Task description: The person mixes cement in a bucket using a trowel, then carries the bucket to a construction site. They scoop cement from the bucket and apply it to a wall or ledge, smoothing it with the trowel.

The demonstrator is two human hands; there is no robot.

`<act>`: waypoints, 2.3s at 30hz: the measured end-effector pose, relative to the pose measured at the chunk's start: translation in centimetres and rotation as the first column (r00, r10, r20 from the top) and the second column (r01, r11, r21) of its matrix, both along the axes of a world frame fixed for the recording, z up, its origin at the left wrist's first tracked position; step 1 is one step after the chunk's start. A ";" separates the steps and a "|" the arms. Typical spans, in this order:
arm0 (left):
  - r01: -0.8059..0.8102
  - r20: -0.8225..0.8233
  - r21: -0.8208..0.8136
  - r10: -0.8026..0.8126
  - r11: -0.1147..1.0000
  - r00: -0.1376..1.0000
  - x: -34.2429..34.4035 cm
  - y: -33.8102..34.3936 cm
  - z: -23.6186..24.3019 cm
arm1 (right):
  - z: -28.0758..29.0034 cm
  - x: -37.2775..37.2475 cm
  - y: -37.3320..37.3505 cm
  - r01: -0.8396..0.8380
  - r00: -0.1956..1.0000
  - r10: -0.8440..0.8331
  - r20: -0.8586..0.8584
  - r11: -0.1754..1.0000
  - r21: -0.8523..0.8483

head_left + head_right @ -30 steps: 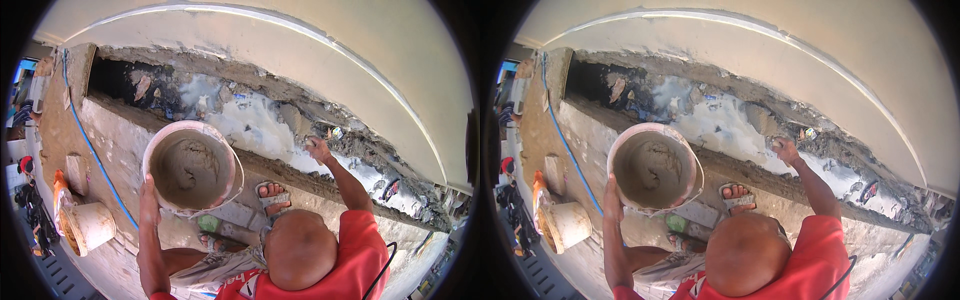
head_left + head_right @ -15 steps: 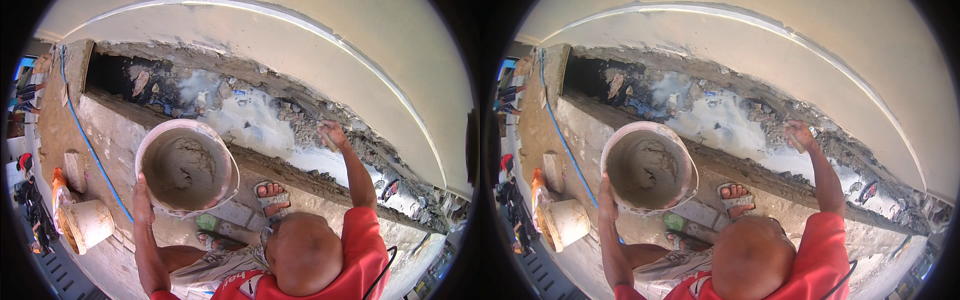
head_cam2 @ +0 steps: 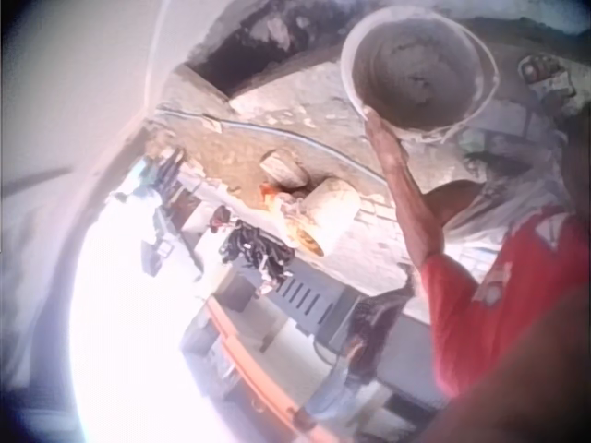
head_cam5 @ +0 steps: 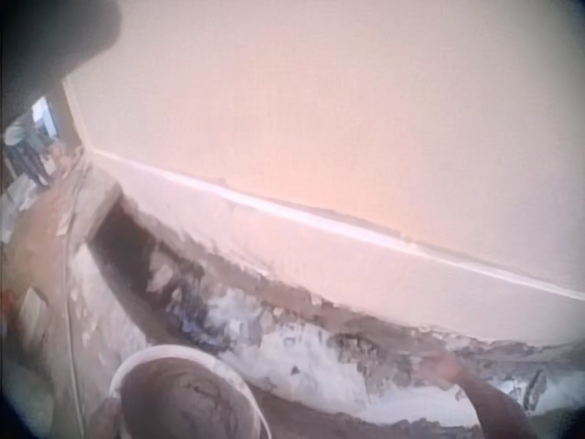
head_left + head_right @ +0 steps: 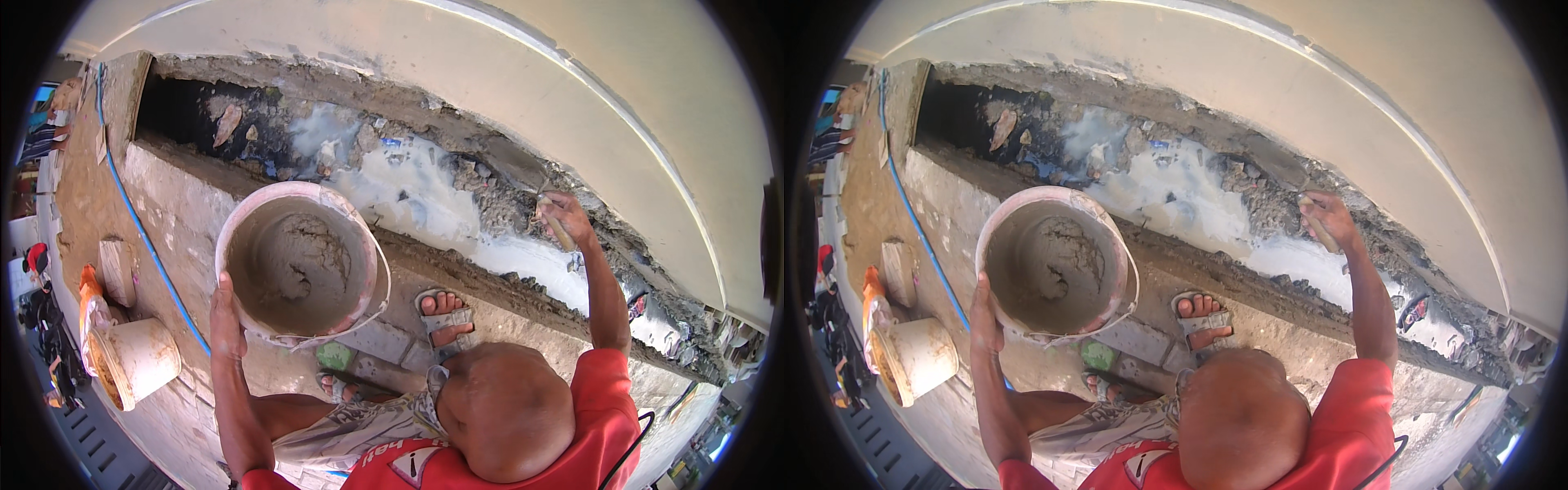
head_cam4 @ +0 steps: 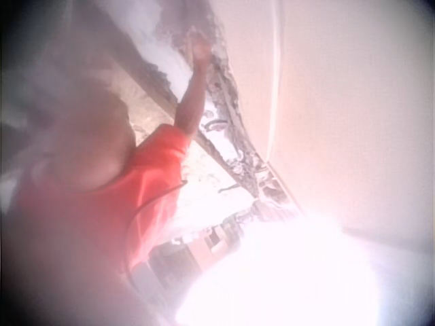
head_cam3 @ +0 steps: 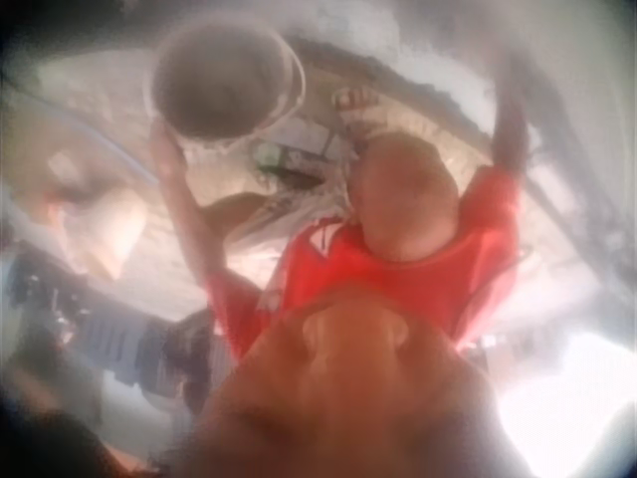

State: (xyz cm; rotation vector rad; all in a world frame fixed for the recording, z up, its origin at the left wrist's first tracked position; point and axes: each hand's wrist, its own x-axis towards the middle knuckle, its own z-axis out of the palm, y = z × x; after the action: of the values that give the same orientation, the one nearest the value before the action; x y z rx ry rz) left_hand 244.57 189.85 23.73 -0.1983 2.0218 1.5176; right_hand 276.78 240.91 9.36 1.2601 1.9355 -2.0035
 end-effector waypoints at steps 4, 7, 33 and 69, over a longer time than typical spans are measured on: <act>-0.004 0.013 -0.004 0.004 1.000 1.000 0.0 0.2 0.2 | 0.6 0.9 -0.6 -0.055 0.996 0.063 -0.070 0.993 0.109; -0.007 0.018 0.021 0.007 1.000 1.000 0.0 0.3 0.2 | -1.3 1.9 -1.6 -0.095 0.990 0.126 -0.056 0.919 0.382; -0.013 0.017 0.015 0.012 1.000 1.000 -0.1 0.2 0.1 | -0.6 -2.0 -2.6 -0.043 0.998 0.027 0.055 0.944 0.328; 0.031 -0.015 -0.085 -0.032 0.996 0.999 -0.3 0.1 0.0 | 7.0 1.7 -6.1 0.087 0.927 -0.186 0.325 0.951 0.296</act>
State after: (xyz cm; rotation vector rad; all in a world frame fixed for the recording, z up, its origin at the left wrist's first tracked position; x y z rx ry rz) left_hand 244.28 189.92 23.70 -0.1875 2.0942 1.4195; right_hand 278.47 234.79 16.33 1.7255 2.0393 -1.4557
